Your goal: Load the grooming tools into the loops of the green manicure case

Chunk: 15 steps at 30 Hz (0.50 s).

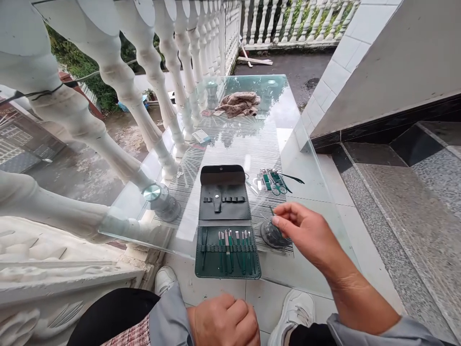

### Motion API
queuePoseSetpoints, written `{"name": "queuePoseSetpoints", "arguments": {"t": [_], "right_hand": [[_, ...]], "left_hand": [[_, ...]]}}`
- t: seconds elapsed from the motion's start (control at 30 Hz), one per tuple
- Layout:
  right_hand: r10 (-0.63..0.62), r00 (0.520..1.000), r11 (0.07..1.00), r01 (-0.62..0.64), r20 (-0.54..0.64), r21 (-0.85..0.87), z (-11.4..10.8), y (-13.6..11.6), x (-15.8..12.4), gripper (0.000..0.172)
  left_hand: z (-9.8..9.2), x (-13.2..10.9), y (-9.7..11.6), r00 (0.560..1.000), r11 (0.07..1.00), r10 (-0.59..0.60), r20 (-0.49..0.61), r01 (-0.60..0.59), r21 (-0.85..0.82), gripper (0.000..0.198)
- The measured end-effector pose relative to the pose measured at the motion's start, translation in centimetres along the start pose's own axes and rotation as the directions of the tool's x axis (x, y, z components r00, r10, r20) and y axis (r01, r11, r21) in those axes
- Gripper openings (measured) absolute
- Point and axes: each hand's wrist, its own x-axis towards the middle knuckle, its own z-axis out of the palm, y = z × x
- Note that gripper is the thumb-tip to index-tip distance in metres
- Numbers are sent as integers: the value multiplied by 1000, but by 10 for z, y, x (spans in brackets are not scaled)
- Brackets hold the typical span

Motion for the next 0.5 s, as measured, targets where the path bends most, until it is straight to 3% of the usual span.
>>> {"name": "queuePoseSetpoints", "arguments": {"t": [0.1,0.17,0.33,0.5], "right_hand": [[32,989,966,-68,144,250,32,-13,-4,49],[42,977,935,-112,209,337,53,-21,-5,52],[52,947,928,-163,317,336,87,-37,-5,34],[42,925,966,-133,377,220,103,-44,-4,22]], "left_hand": [[-3,2,-2,1000,1000,9,3,-9,-11,17],[-6,2,-3,1000,1000,15,-7,-15,-16,17],[-4,-4,-2,1000,1000,11,-5,-11,-23,17],[3,-14,8,990,999,-6,142,-2,52,21]]}}
